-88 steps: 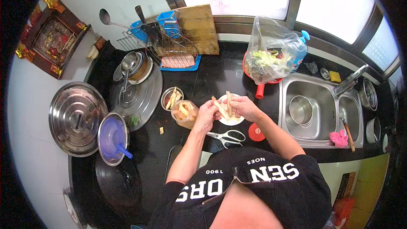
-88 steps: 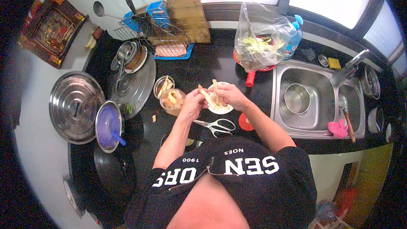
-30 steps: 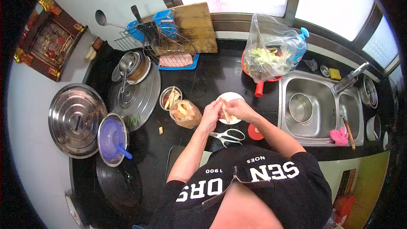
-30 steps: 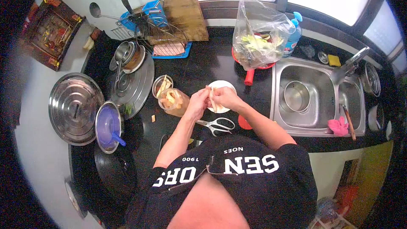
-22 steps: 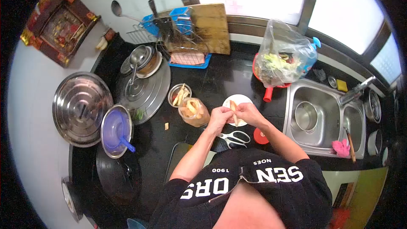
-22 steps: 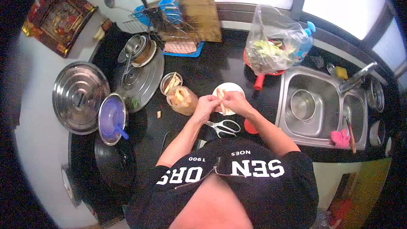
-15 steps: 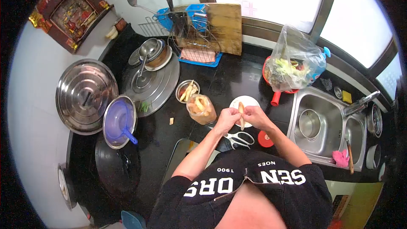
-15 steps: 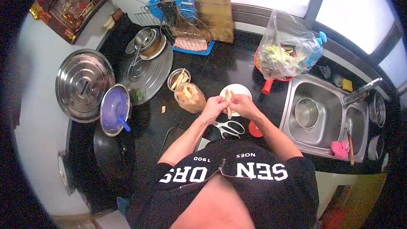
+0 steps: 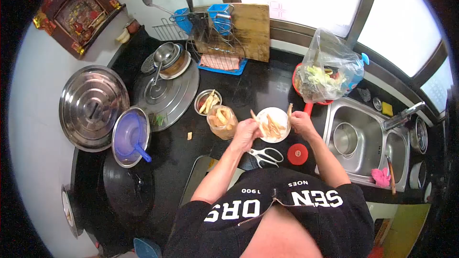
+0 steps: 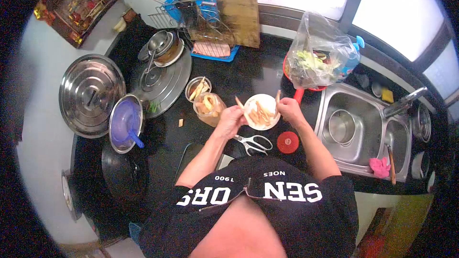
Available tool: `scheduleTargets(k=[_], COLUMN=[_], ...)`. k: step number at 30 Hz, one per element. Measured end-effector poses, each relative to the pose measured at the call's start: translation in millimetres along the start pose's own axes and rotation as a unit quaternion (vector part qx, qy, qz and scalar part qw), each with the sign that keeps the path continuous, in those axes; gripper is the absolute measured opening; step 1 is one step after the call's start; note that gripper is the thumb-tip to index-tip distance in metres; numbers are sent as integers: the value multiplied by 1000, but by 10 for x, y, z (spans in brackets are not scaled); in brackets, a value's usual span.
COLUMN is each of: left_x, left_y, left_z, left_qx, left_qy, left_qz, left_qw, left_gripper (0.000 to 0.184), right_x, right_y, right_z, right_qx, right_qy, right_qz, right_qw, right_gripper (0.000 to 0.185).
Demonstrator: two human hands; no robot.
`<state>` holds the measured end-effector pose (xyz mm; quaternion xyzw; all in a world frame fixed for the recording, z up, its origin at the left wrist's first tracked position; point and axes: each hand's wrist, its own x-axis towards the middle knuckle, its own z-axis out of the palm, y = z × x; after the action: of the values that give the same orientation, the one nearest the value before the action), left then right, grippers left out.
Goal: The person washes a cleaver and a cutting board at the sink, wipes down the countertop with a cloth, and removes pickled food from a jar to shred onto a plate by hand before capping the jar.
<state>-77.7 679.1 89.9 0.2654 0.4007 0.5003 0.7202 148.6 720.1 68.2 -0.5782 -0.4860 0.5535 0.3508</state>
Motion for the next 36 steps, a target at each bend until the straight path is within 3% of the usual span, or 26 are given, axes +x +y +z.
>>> scheduleTargets(k=[3, 5, 9, 10, 14, 17, 19, 21, 22, 23, 25, 27, 29, 30, 36], left_x=[26, 30, 70, 39, -163, -399, -479, -503, -594, -517, -535, -477, -373, -324, -139], left_y=[-52, -56, -167, -148, 24, 403, 638, 940, 1144, 1221, 1403, 1445, 1414, 1391, 1340], left_z=[-95, -95, 46, 17, 74, 82, -58, -257, -200, -403, -479, -525, -605, -594, -560], left_qx=[52, 165, 168, 165, 243, 325, 411, 536, 552, 644, 745, 756, 813, 809, 849], left_qy=[46, 66, 107, 72, 84, 71, 96, 149, 166, 172, 132, 99, -7, -33, -73], left_qz=[-8, -44, -30, -29, 43, 83, 193, 282, 252, 280, 297, 277, 289, 314, 283], left_qw=[998, 983, 980, 983, 965, 940, 886, 782, 777, 691, 583, 585, 506, 496, 440], left_gripper=[10, 16, 14, 16, 27, 23, 16, 15, 14, 11, 13, 16, 15, 14, 17], right_x=[42, 91, 22, 1, -64, -75, -107, -131, -154, -180, -210, -229, -234, -235, -303], right_y=[11, 51, -87, -140, -210, -176, -176, -169, -173, -181, -195, -198, -149, -130, -118], right_z=[-104, -32, 155, 162, 192, 171, 156, 146, 146, 148, 145, 143, 138, 134, 86], right_qx=[-80, -177, -316, -323, -321, -285, -256, -254, -253, -236, -219, -203, -187, -173, -144], right_qy=[23, 26, 24, -8, -8, 1, -8, -3, -3, -3, -1, -10, -6, -2, 0], right_qz=[-12, -150, -173, -161, -190, -188, -171, -177, -176, -171, -167, -135, -143, -151, -126], right_qw=[996, 972, 933, 933, 928, 940, 951, 951, 951, 956, 961, 970, 972, 973, 982], right_gripper=[19, 18, 28, 36, 37, 36, 34, 31, 31, 30, 29, 27, 26, 25, 25])
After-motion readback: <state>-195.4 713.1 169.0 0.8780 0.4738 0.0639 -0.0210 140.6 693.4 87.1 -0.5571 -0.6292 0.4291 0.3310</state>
